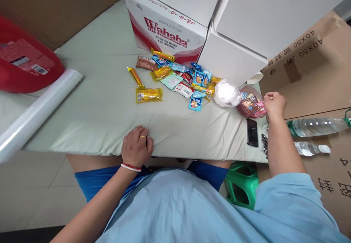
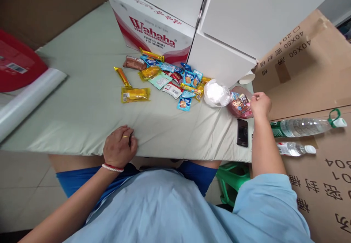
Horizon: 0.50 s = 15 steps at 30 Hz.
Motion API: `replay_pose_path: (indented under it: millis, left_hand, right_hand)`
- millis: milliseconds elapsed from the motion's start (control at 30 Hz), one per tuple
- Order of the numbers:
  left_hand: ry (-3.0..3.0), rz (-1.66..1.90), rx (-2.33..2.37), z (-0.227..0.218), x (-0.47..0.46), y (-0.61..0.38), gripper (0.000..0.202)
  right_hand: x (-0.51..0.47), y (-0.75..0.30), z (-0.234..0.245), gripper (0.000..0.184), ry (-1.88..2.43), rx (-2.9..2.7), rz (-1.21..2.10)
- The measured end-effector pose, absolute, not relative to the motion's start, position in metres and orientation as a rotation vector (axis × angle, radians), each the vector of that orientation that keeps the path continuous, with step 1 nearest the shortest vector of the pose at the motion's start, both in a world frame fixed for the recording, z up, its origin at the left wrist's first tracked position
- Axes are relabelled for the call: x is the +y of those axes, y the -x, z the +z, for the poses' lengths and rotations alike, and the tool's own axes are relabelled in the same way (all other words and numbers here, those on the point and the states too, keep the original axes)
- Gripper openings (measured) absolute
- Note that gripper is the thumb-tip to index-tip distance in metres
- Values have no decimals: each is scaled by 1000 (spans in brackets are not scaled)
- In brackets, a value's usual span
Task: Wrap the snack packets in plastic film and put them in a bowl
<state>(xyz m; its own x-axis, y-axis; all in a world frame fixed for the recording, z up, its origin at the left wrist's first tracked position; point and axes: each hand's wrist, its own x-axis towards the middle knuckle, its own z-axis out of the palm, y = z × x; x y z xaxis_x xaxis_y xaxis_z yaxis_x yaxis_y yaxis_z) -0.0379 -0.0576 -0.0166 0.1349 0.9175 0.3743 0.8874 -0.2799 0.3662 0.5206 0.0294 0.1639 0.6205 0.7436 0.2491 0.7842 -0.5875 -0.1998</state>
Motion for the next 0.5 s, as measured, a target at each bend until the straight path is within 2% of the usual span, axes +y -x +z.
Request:
replay_pose_path:
  millis: [100,200,367,500]
  left_hand:
    - [-2310,842,1851,-17,-58,38,26]
    - [-2301,854,1837,-18,-58,38,26]
    - [-2325,874,1823,-19,-59,38,25]
    - [-2316,880,1831,-18,-59,37,24]
  right_hand:
    - [44,-496,168,32,2288,-1455,14]
    - [60,-468,159,26,2257,-1735,125]
    - [76,-449,132,52,2597,-1955,95]
    - [57,-466,130,39,2608,-1746,-89]
